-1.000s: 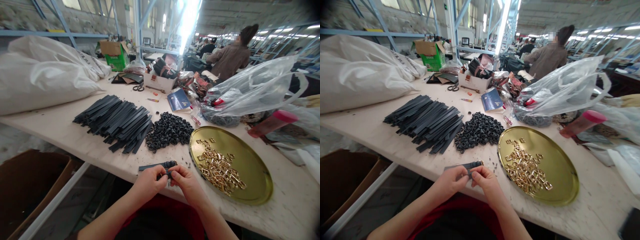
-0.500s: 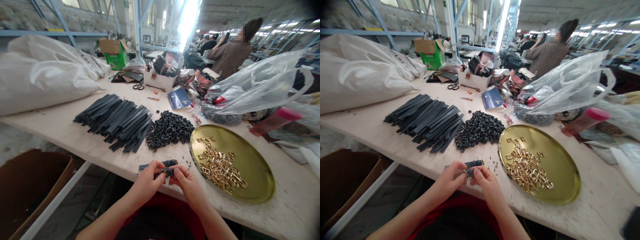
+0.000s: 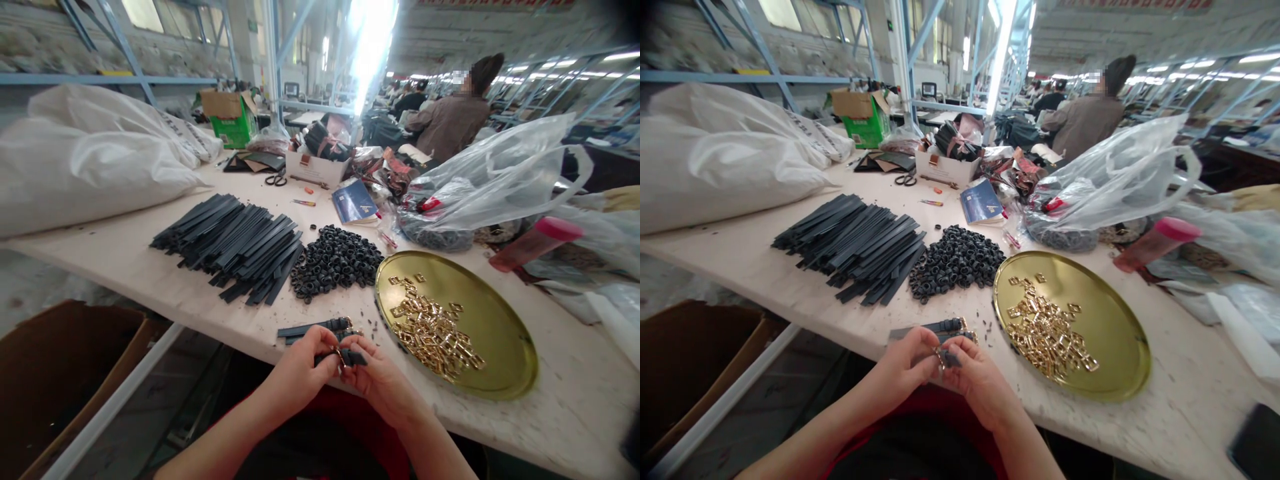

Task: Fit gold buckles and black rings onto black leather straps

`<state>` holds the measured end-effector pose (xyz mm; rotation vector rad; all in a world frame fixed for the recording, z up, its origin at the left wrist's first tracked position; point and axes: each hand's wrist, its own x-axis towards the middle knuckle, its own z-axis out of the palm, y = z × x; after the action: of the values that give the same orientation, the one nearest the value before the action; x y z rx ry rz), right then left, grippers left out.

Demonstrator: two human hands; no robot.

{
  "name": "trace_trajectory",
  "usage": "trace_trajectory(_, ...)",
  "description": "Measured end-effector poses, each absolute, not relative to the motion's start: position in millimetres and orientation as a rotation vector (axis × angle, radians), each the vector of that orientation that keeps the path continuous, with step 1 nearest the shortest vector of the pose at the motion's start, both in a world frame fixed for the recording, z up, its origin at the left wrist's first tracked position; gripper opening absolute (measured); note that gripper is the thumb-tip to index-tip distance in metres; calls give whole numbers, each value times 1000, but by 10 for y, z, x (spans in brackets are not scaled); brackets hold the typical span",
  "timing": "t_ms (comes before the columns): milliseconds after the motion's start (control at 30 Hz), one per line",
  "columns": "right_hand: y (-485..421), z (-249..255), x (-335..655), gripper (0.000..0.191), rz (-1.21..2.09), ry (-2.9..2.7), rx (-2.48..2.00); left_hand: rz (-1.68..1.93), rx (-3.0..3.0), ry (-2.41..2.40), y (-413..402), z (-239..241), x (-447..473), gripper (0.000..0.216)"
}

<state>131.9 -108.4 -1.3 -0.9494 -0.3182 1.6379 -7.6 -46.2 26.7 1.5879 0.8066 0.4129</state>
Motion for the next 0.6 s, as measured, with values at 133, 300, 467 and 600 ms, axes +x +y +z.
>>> trace_trajectory(133,-1109,-43,1311,23,1735,-402,-992,381,1651,873,-464,274,-95,13)
trace_trajectory(300,-1134,-100,1330,23,1805,-380,-932,255,1856,1091,-421,195,-117,28)
trace_trajectory(467,-1114,-117,1308,23,1742,-409,-968,267,1766,989,-396,174,-121,24)
trace_trajectory(600,-1056,-159,1298,26,1395,-572,-1218,291,1540,858,-390,178,-144,20)
